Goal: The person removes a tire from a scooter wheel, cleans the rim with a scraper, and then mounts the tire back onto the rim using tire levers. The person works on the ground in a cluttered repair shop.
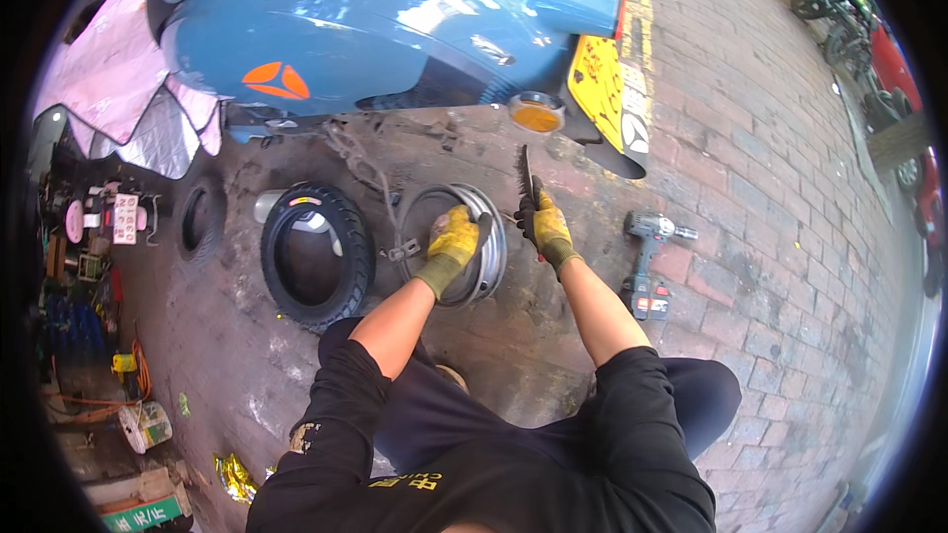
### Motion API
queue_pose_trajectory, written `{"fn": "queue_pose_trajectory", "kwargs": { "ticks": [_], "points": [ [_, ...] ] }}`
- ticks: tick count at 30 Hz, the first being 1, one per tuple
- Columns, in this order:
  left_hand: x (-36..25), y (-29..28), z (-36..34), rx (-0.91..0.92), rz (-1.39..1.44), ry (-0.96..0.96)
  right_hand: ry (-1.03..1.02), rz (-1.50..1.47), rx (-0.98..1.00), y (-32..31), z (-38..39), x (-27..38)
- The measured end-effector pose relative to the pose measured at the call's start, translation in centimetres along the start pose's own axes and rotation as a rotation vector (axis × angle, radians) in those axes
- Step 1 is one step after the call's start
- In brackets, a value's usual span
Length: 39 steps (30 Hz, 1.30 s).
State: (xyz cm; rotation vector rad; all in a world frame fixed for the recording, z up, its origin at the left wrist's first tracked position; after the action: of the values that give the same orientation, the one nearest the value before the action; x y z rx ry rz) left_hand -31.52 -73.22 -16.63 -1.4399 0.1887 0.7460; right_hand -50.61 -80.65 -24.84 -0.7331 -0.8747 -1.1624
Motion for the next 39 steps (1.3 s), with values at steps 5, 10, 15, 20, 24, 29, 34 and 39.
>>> {"fn": "queue_pose_trajectory", "kwargs": {
  "ticks": [5, 10, 15, 20, 24, 29, 34, 39],
  "points": [
    [3.1, -1.4, -2.1, -0.03, 0.032, -0.053, 0.086, 0.145, 0.296, -0.2, 6.2, 4.4],
    [3.2, -3.7, -0.9, 0.188, 0.2, 0.105, 0.037, 0.405, 0.331, 0.0, 7.2, 6.2],
    [2.7, -3.8, 3.8, 0.156, -0.511, 0.517, -0.34, 0.705, 0.227, 1.5, 3.1, 8.8],
    [2.5, -3.4, 4.0, 0.151, -0.396, 0.415, -0.501, 0.879, 0.251, 2.3, 4.6, 11.3],
    [2.7, 1.0, 4.5, 0.154, -0.513, 0.337, -0.302, 1.052, 0.272, 3.5, 8.9, 10.8],
    [7.2, 6.2, 3.7, 0.031, -0.152, 0.256, -0.227, 1.104, 0.103, 3.4, 12.1, 4.1],
    [5.9, 4.6, 3.6, 0.11, -0.229, 0.282, -0.026, 1.183, 0.105, 3.7, 17.4, 4.4],
    [5.7, 2.9, 3.7, 0.205, -0.22, 0.3, -0.009, 1.205, 0.063, 5.4, 17.0, 4.1]
  ]
}}
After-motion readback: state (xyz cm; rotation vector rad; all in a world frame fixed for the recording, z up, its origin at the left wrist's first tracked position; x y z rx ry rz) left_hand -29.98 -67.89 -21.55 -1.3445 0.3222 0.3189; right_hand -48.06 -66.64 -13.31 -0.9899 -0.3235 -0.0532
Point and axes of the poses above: each hand's wrist, its own z-axis away from the middle knuckle, its own y-axis out of the palm, x = y × z, the point moved 3 cm from there along -z, towards the middle knuckle, and after that the axes turned 2 degrees about y, right-handed, at the moved point
